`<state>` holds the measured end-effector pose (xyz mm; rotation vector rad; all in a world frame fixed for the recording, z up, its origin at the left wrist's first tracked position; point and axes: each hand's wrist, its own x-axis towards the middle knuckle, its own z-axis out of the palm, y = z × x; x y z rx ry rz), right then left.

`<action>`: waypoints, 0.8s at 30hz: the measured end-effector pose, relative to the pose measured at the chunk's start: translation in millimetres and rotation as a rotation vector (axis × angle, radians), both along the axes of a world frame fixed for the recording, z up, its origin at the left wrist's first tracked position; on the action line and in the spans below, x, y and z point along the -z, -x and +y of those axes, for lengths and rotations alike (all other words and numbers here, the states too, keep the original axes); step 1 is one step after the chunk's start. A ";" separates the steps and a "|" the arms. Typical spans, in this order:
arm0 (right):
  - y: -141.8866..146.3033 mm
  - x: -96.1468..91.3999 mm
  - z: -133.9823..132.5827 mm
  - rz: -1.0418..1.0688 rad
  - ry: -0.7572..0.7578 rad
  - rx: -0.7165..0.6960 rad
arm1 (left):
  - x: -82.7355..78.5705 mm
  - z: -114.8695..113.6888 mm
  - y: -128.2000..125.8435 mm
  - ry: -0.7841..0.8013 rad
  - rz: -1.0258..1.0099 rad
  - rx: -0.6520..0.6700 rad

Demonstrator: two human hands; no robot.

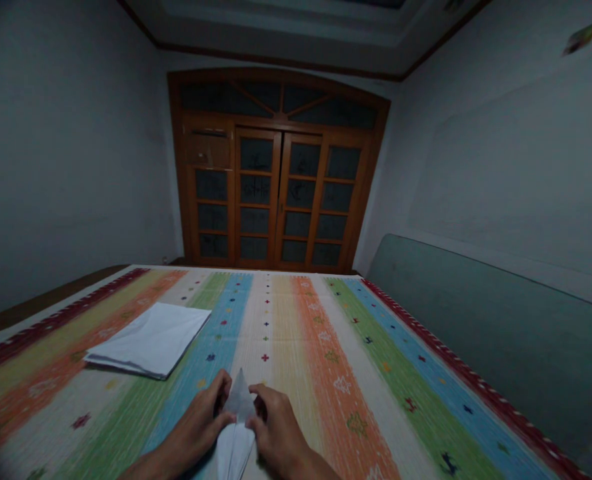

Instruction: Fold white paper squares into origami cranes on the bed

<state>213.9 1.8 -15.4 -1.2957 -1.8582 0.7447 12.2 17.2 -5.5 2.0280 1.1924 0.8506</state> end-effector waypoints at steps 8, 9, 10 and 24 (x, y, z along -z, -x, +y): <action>3.2 -6.5 3.2 -0.118 -0.087 0.011 | -14.0 -0.8 -2.1 0.036 -0.044 -0.017; 3.2 -6.9 3.4 -0.121 -0.095 0.002 | -16.3 -1.3 -0.5 0.050 -0.037 -0.011; 3.1 -7.3 3.5 -0.119 -0.102 -0.013 | -18.1 -1.6 1.5 0.054 -0.019 -0.010; -0.4 -0.9 2.9 -0.145 -0.167 -0.087 | -12.1 3.5 7.5 -0.105 0.207 -0.066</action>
